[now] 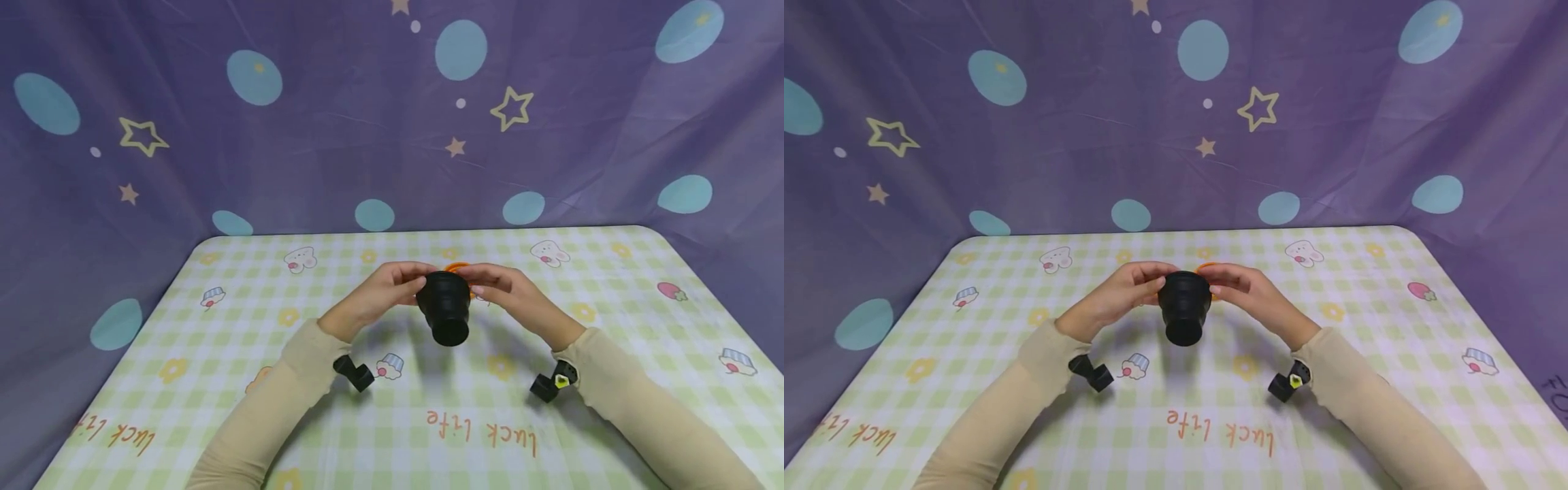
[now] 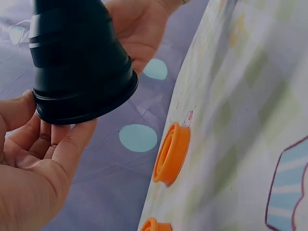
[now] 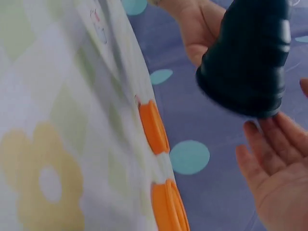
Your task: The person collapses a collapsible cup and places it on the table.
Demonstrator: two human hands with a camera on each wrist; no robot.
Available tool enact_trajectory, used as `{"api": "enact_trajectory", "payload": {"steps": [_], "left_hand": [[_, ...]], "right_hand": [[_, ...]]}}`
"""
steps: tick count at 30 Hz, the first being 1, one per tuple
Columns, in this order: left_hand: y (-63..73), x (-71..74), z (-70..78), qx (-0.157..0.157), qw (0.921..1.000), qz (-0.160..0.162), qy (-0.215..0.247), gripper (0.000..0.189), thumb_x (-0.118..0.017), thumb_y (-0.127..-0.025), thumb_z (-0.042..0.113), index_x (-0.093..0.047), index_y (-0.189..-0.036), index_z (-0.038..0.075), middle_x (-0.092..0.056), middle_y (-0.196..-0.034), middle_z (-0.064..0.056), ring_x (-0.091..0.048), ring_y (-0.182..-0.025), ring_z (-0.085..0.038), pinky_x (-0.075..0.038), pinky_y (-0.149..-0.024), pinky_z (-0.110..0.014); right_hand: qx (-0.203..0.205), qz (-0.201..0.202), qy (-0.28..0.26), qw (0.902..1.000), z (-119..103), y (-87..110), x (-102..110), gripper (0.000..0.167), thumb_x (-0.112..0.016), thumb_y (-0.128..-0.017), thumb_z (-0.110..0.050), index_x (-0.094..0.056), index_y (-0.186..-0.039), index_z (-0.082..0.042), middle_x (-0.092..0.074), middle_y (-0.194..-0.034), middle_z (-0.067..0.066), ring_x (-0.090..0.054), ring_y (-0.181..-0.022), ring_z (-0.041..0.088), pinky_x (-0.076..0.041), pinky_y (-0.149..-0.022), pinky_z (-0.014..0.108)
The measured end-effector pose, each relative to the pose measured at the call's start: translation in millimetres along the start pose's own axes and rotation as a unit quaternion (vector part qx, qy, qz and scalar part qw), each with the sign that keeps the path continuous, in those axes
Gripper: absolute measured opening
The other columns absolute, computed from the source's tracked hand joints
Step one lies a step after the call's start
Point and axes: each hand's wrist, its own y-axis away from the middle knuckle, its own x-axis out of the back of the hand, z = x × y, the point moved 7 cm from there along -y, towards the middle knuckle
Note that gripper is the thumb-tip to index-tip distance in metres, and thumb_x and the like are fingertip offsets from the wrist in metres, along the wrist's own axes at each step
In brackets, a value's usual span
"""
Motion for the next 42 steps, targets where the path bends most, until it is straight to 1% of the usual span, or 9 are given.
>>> {"api": "enact_trajectory", "payload": {"steps": [4, 6, 12, 15, 20, 23, 26, 33, 42], "left_hand": [[1.2, -1.8, 1.9, -0.011, 0.9997, -0.017, -0.015, 0.034, -0.046, -0.097, 0.002, -0.048, -0.127, -0.014, -0.065, -0.11, -0.007, -0.064, -0.089, -0.009, -0.054, -0.082, -0.031], [1.2, -1.6, 1.8, -0.01, 0.9996, -0.016, -0.022, 0.033, -0.047, -0.098, 0.003, -0.048, -0.127, -0.014, -0.065, -0.111, -0.009, -0.064, -0.089, -0.009, -0.054, -0.081, -0.03], [1.6, -1.0, 2.9, -0.004, 0.9989, 0.004, -0.047, 0.034, -0.052, -0.096, 0.006, -0.052, -0.126, -0.009, -0.063, -0.114, -0.014, -0.061, -0.092, -0.009, -0.052, -0.083, -0.029], [2.1, -1.1, 4.2, -0.017, 0.9966, 0.017, -0.079, 0.033, -0.058, -0.093, 0.009, -0.058, -0.124, -0.003, -0.065, -0.109, -0.01, -0.059, -0.092, -0.013, -0.05, -0.082, -0.029], [1.7, -2.8, 5.9, -0.047, 0.9883, 0.04, -0.139, 0.031, -0.064, -0.091, 0.014, -0.063, -0.12, 0.004, -0.067, -0.107, -0.007, -0.057, -0.095, -0.018, -0.047, -0.082, -0.029], [1.6, -4.9, 6.7, -0.056, 0.9864, 0.045, -0.148, 0.031, -0.063, -0.091, 0.012, -0.062, -0.121, 0.003, -0.066, -0.11, -0.01, -0.056, -0.097, -0.017, -0.049, -0.081, -0.029], [1.7, -7.0, 8.0, -0.065, 0.9837, 0.051, -0.16, 0.03, -0.062, -0.091, 0.01, -0.061, -0.12, 0.0, -0.065, -0.11, -0.013, -0.057, -0.094, -0.016, -0.05, -0.077, -0.027], [1.2, -12.3, 8.4, -0.082, 0.9786, 0.058, -0.18, 0.031, -0.061, -0.092, 0.007, -0.058, -0.12, -0.005, -0.062, -0.115, -0.019, -0.062, -0.095, -0.018, -0.054, -0.077, -0.027], [2.5, -15.2, 8.2, -0.086, 0.9699, 0.073, -0.216, 0.029, -0.061, -0.091, 0.007, -0.06, -0.118, -0.004, -0.06, -0.115, -0.018, -0.06, -0.098, -0.023, -0.054, -0.078, -0.026]], "right_hand": [[-0.017, 0.023, -0.004, 0.9996, -0.6, -3.0, -4.0, 0.033, -0.055, -0.096, -0.016, -0.056, -0.126, -0.001, -0.063, -0.119, 0.0, -0.06, -0.104, 0.016, -0.047, -0.09, 0.032], [-0.018, 0.025, -0.014, 0.9994, -1.5, -4.6, -8.0, 0.034, -0.058, -0.095, -0.014, -0.055, -0.125, 0.001, -0.063, -0.116, 0.001, -0.061, -0.101, 0.017, -0.049, -0.088, 0.031], [-0.016, 0.02, -0.025, 0.9994, -4.0, -7.9, -18.8, 0.034, -0.061, -0.092, -0.012, -0.054, -0.122, 0.004, -0.061, -0.114, 0.005, -0.062, -0.097, 0.018, -0.052, -0.082, 0.029], [-0.014, 0.017, -0.024, 0.9995, -6.5, -8.2, -21.3, 0.034, -0.06, -0.093, -0.013, -0.053, -0.121, 0.004, -0.059, -0.115, 0.007, -0.062, -0.097, 0.019, -0.053, -0.08, 0.029], [-0.004, 0.021, 0.0, 0.9998, -8.2, -9.2, -20.8, 0.033, -0.06, -0.093, -0.013, -0.053, -0.121, 0.005, -0.059, -0.114, 0.01, -0.061, -0.094, 0.018, -0.053, -0.076, 0.028], [-0.001, 0.026, 0.026, 0.9993, -7.5, -9.7, -19.6, 0.032, -0.06, -0.093, -0.013, -0.054, -0.119, 0.003, -0.059, -0.113, 0.011, -0.061, -0.092, 0.018, -0.053, -0.074, 0.027], [0.002, 0.032, 0.046, 0.9985, -7.9, -9.3, -18.6, 0.029, -0.061, -0.093, -0.014, -0.056, -0.118, 0.001, -0.06, -0.111, 0.012, -0.061, -0.091, 0.019, -0.052, -0.071, 0.027], [0.014, 0.044, 0.057, 0.9973, -7.3, -8.3, -18.9, 0.023, -0.06, -0.093, -0.012, -0.058, -0.112, 0.002, -0.061, -0.108, 0.014, -0.062, -0.089, 0.017, -0.053, -0.07, 0.026], [0.033, 0.063, 0.098, 0.9927, -8.8, -7.0, -19.8, 0.018, -0.061, -0.092, -0.01, -0.06, -0.108, 0.0, -0.062, -0.102, 0.013, -0.061, -0.083, 0.018, -0.053, -0.069, 0.027]]}}
